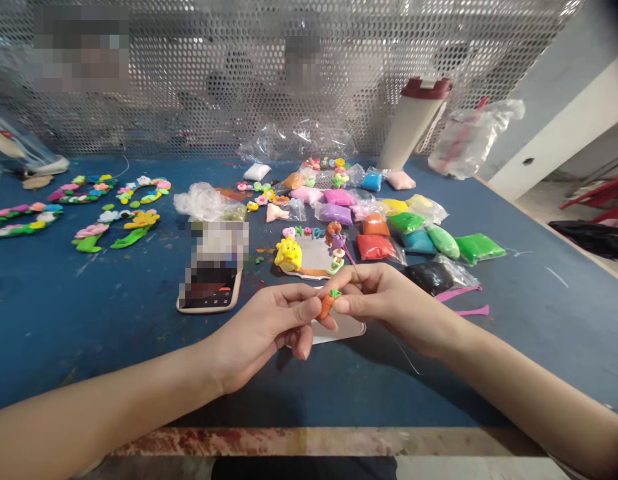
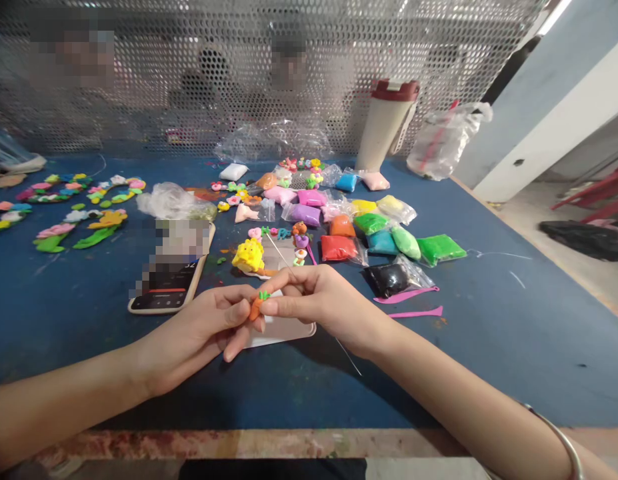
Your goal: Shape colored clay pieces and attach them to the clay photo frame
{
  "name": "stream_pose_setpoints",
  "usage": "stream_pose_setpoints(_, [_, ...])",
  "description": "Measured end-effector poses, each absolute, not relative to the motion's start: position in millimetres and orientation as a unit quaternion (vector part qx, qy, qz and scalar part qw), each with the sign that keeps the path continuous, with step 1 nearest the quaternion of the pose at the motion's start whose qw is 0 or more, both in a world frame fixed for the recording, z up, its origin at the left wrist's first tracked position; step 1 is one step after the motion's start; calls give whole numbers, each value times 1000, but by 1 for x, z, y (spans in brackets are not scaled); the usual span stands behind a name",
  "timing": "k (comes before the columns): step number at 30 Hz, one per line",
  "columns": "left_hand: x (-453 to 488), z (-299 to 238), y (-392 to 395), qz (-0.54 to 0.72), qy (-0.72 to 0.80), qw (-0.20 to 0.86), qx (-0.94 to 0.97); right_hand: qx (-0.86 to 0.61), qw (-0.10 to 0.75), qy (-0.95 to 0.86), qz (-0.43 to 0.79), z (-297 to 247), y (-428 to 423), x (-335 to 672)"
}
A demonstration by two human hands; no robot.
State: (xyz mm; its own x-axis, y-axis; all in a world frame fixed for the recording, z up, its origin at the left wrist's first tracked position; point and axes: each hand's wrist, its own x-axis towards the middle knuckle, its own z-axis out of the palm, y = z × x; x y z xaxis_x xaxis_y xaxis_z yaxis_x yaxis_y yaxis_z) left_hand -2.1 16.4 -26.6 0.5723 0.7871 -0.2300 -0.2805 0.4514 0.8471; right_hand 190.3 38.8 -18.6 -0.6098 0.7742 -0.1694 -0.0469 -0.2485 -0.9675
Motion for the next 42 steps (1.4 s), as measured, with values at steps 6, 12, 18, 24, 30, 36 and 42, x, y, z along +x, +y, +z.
stream_pose_setpoints(6, [-2,-26,16,337,323,796,385,-347,305,-552,694,-16,37,189])
stream_pose_setpoints(12, [-3,-25,18,355,340,791,364,-395,432,-654,478,-7,32,199])
stream_pose_setpoints(18, [-5,-22,23,356,365,778,366,-342,362,-848,182,-6,26,206])
stream_pose_setpoints(24, [-6,-23,24,348,366,781,366,-291,342,-882,146,-11,27,207])
stream_pose_setpoints(30, [-6,-22,23,365,339,795,346,-312,330,-879,145,-12,30,209])
stream_pose_setpoints(36, [-6,-23,23,366,330,801,341,-315,319,-882,148,-13,31,209])
stream_pose_setpoints(42, [-7,-24,23,365,334,795,350,-316,321,-882,139,-15,30,210])
